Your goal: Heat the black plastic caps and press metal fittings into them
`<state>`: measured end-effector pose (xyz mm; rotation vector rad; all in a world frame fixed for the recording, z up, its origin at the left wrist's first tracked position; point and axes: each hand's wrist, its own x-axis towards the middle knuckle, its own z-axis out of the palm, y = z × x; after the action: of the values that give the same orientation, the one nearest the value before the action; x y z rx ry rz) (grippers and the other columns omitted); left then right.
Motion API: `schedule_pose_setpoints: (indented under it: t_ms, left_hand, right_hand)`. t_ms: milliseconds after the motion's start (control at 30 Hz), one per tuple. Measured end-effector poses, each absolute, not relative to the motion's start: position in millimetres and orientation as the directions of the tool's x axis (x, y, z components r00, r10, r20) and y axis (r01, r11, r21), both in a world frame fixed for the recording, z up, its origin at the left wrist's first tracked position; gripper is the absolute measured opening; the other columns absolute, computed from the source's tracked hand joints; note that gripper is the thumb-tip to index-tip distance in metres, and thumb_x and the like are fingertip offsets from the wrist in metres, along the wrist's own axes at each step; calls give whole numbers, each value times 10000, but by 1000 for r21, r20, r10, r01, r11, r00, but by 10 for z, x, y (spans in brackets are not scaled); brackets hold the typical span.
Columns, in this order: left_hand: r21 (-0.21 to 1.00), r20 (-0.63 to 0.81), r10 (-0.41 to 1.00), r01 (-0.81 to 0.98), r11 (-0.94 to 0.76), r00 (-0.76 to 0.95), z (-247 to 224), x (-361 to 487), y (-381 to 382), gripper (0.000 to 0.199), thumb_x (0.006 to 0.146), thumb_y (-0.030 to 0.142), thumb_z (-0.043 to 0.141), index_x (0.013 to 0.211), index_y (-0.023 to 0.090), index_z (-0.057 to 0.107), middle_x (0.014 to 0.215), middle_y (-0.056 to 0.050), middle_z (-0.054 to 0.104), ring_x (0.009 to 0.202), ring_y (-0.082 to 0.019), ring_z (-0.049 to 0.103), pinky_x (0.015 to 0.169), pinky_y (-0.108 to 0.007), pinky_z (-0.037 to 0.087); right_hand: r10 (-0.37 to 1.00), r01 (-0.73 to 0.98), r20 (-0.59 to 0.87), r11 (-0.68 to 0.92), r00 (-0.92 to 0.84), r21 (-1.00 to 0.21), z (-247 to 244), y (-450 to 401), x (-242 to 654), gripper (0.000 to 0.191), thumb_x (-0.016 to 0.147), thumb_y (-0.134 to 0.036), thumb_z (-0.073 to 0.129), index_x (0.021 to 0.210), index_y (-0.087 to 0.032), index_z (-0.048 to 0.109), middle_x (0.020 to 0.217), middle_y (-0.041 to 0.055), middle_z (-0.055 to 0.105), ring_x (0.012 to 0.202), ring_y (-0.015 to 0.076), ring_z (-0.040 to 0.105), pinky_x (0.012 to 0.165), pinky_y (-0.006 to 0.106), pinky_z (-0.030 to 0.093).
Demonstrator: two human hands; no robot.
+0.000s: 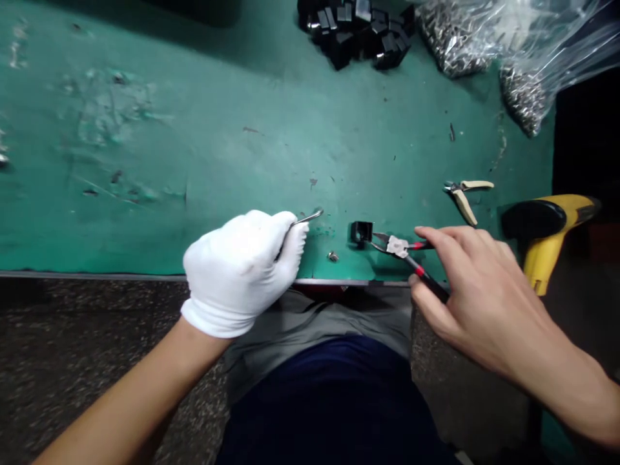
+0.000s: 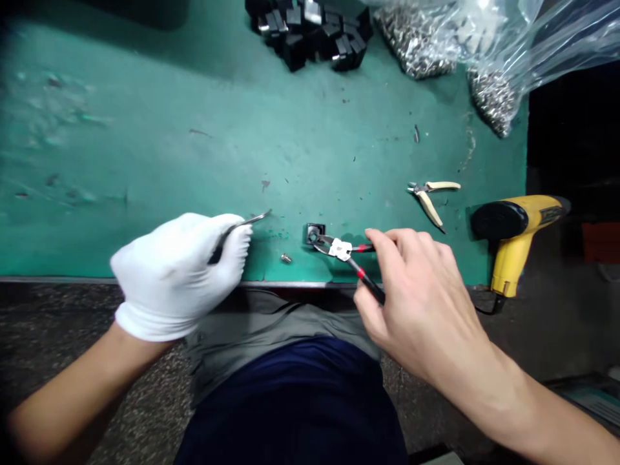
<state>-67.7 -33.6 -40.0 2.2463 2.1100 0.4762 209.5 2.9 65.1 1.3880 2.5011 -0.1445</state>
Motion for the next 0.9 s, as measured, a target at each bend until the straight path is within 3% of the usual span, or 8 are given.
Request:
schedule_pose_setpoints:
  t_ms: [133, 400, 633, 800, 900]
  left_hand:
    - [246, 186, 982, 966, -81, 35, -391, -676, -335, 266, 996, 412, 481, 1105, 257, 668, 853, -66, 674, 800, -249, 638, 608, -321, 287]
    - [172, 223, 970, 976, -134, 94, -397, -706, -321, 268, 994, 415, 468, 1058, 257, 675, 797, -60, 664, 732, -235, 620, 562, -348, 279]
    - [172, 270, 959, 975, -139, 89, -435, -721, -328, 246, 990, 407, 483, 1034, 265, 679, 751, -45, 652, 705, -232, 608, 565, -356, 263]
    - [140, 319, 941, 977, -164, 112, -436, -731, -317, 201, 978, 395, 535, 1009, 262, 681, 744, -30, 659, 678, -224, 589, 581, -366, 307]
    - [125, 349, 930, 978, -169, 116, -423, -730, -311, 184, 968, 384, 562, 1018, 252, 680, 755, -27, 678, 686, -220, 603, 589, -364, 330]
  right_hand:
    - [747, 783, -356, 619, -562, 65, 665, -16, 1875, 579, 896, -339, 581, 1409, -83, 501, 1219, 215, 603, 1082, 388, 562, 888, 504, 434]
    - [715, 722, -386, 673, -583, 158, 725, 35, 1599, 487, 875, -342, 587, 1302, -107, 574, 1147, 205, 633, 1018, 380, 551, 857, 491, 400]
    - [799, 779, -338, 582, -497, 231, 808, 113, 1814, 504, 902, -370, 566, 1334, -112, 559, 1148, 199, 629, 1008, 371, 572, 823, 474, 414]
    - [801, 844, -425, 518, -422, 139, 784, 65, 1743, 409, 937, -355, 518, 1262, -119, 600, 1086, 178, 624, 1002, 347, 586, 831, 461, 433]
    - [825, 854, -391, 496, -408, 155, 740, 16, 1631, 384, 935, -334, 508, 1232, -111, 602, 1036, 181, 619, 1005, 356, 572, 846, 475, 418]
